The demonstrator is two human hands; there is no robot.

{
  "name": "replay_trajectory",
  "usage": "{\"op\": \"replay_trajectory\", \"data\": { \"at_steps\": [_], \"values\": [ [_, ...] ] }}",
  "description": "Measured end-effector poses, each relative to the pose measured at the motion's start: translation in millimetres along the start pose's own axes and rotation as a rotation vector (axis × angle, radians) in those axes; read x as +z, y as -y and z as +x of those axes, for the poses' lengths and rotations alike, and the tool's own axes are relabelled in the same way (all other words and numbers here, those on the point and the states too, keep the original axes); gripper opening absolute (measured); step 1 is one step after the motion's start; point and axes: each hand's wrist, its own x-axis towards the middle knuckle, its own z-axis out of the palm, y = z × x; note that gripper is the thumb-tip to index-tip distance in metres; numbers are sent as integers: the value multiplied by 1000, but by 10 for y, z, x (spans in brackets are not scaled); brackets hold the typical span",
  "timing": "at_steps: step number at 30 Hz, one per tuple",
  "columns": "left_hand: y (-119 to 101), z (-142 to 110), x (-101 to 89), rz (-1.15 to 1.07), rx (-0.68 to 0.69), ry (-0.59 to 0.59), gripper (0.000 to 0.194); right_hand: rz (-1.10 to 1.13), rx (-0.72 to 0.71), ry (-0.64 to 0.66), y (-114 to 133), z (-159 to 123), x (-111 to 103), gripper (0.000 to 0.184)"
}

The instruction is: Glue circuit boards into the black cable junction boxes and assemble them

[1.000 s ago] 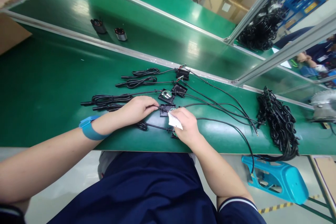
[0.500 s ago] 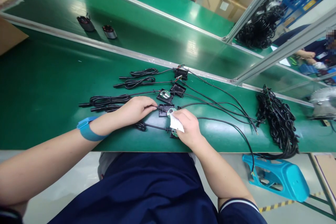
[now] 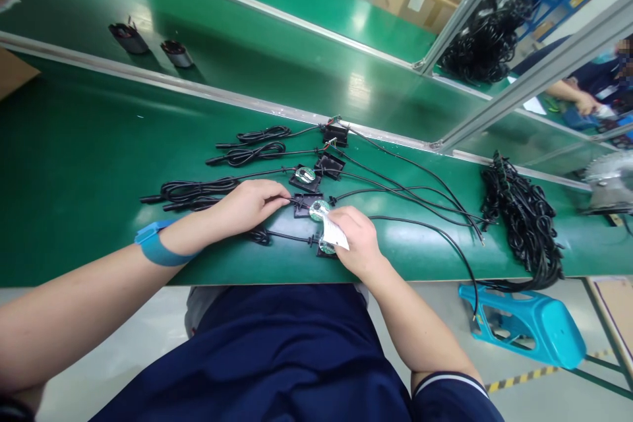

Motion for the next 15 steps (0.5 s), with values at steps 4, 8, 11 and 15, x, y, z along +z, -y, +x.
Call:
{"op": "replay_trajectory", "data": {
  "at_steps": [4, 8, 11, 15],
  "values": [
    [10, 5, 1, 12, -3, 13, 24, -15, 18, -60, 17, -60, -83, 26],
    [7, 11, -2, 25, -19, 17, 23, -17, 34, -104, 18, -71, -85, 21],
    [-3, 9, 2, 18, -21, 10, 24, -2, 14, -103, -10, -45, -16, 21],
    [-7, 3, 12, 7, -23, 9, 24, 14, -15, -81, -58, -31, 49, 24]
  ]
}}
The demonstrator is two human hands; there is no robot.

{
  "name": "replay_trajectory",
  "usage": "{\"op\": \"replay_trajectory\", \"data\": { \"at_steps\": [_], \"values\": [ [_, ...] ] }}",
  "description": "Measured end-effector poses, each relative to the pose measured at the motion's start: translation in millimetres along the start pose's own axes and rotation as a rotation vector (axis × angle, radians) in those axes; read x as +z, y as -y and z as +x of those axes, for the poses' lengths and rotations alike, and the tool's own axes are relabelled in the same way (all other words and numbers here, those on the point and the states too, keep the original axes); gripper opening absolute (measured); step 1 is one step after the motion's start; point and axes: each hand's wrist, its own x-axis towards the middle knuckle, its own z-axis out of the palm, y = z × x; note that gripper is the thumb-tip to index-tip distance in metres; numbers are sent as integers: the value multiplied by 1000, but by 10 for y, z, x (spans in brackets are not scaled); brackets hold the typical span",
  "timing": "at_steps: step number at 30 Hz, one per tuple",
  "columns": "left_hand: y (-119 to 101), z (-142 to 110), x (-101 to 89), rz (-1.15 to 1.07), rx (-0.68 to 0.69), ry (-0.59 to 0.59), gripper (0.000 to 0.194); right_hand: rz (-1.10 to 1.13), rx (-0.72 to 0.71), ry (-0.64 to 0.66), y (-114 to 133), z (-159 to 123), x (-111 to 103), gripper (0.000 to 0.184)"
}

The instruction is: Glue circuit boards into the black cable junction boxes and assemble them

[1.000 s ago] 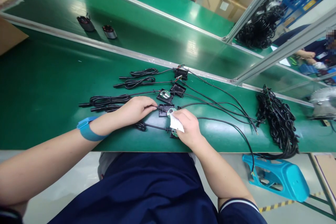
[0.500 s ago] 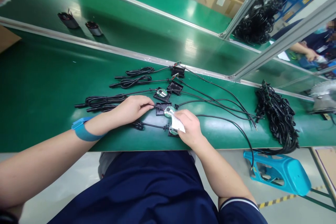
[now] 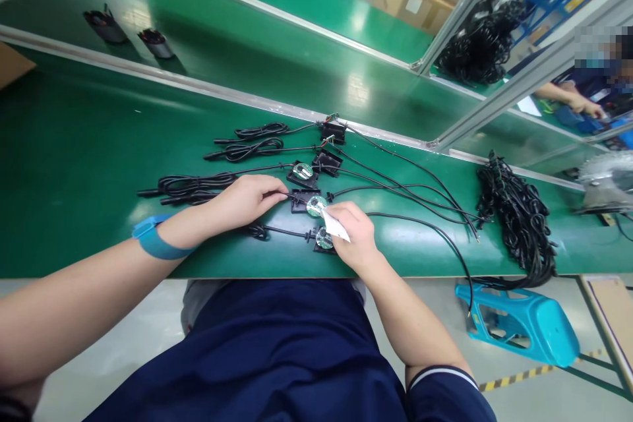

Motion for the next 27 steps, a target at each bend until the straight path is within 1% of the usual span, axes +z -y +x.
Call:
{"op": "replay_trajectory", "data": {
  "at_steps": [3, 5, 7, 9, 11, 12, 14, 16, 18, 20, 22, 24, 27],
  "values": [
    [17, 12, -3, -9, -6, 8, 23, -14, 3, 17, 11, -13, -30, 24],
    [22, 23, -17, -4, -9, 23, 23, -13, 22, -11, 65, -19, -87, 22],
    [-10, 18, -42, 46, -3, 23, 23, -16, 62, -59, 154, -15, -167, 20],
    [-105, -25, -68, 154, 1, -41, 23, -37, 115, -82, 260, 0, -257, 17],
    [-264, -120, -71, 255, 24, -148, 24, -58, 150, -46, 355, 21, -343, 15],
    [-360, -185, -55, 278, 57, -192, 24, -60, 154, -10, 392, 32, -378, 14],
    [-556, -333, 24, 260, 173, -222, 23, -50, 137, 77, 433, 50, -428, 14],
    [-716, -473, 160, 222, 294, -199, 23, -33, 123, 143, 431, 58, -446, 14],
    [-810, -573, 321, 223, 358, -167, 25, -12, 116, 190, 399, 57, -439, 15],
    [-840, -623, 463, 242, 365, -145, 30, 5, 108, 224, 356, 50, -421, 17],
    [-828, -639, 557, 239, 347, -136, 32, 13, 97, 252, 320, 41, -406, 19],
    [-802, -645, 604, 217, 330, -132, 34, 10, 95, 270, 300, 33, -399, 19],
    [-772, -662, 625, 195, 317, -123, 35, 3, 98, 282, 298, 26, -409, 19]
  ]
}}
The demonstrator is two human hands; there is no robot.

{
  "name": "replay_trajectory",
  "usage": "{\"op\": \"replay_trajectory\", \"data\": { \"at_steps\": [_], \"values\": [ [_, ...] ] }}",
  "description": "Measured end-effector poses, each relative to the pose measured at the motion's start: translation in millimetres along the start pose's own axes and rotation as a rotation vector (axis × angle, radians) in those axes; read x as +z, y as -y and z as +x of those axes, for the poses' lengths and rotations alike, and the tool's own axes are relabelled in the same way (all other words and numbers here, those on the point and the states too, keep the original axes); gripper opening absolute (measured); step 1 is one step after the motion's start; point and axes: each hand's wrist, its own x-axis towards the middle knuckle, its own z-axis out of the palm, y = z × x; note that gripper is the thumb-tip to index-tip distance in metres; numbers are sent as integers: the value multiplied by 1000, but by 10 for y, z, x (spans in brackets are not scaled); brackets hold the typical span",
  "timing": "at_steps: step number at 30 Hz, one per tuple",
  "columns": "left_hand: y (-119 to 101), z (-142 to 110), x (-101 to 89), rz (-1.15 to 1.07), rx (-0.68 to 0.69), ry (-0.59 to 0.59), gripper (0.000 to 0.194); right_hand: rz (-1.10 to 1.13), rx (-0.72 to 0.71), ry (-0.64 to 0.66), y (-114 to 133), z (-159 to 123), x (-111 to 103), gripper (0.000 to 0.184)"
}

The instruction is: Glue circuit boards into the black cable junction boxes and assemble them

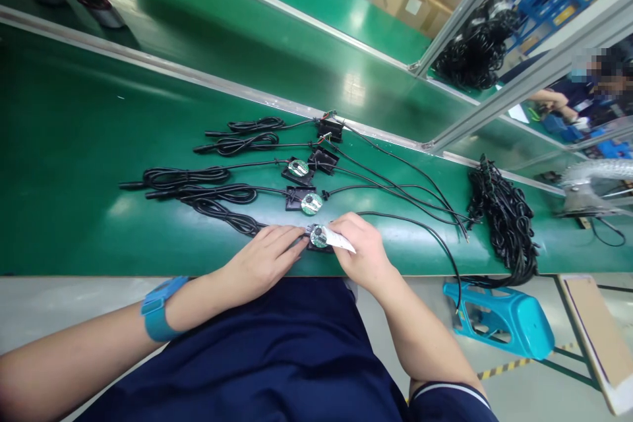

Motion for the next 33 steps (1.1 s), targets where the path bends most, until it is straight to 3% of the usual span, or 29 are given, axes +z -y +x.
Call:
{"op": "replay_trajectory", "data": {
  "at_steps": [13, 19, 33],
  "values": [
    [7, -31, 18, 84, 21, 1, 32, -7, 24, -5, 21, -123, -84, 21],
    [0, -26, 2, 56, 19, -2, 31, -15, 34, -80, 91, -154, -124, 20],
    [-3, -41, 23, 51, 14, -11, 31, 70, -66, 35, 137, 36, 117, 28]
  ]
}}
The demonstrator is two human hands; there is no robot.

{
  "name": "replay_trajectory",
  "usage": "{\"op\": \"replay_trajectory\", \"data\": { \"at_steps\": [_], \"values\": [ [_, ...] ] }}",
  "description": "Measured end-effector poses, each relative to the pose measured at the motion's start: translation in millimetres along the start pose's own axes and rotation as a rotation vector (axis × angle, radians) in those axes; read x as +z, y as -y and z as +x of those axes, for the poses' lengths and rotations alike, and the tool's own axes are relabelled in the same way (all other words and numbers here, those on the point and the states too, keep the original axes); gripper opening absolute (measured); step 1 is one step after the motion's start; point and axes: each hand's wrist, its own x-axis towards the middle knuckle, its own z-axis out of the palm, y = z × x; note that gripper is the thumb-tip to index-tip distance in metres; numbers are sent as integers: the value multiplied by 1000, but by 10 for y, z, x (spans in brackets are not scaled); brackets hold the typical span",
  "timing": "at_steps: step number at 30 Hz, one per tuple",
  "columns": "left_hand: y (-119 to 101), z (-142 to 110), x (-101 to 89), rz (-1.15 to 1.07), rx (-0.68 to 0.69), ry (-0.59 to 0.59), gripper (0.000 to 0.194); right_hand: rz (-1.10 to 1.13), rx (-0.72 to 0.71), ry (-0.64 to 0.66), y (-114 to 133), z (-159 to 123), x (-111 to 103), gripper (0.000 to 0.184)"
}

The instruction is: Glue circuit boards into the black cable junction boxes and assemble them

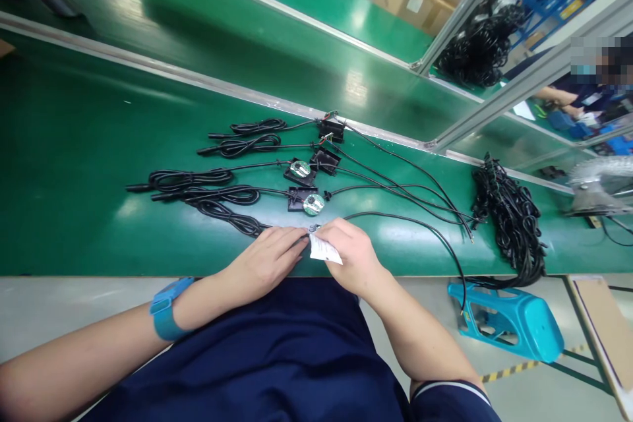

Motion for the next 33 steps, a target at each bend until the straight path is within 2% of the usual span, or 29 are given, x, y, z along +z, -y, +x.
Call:
{"op": "replay_trajectory", "data": {
  "at_steps": [11, 22, 29, 33],
  "values": [
    [3, 11, -12, -51, -15, -27, 32, -29, 10, -15, -29, -91, -89, 33],
    [5, 20, -14, -27, -9, -32, 30, -57, 21, 6, -10, -173, -141, 30],
    [13, 0, 11, -49, -21, -36, 32, -43, 48, -30, -55, -286, -155, 33],
    [18, -9, 10, -51, -19, -46, 33, -5, 77, -94, -48, -333, -192, 30]
  ]
}}
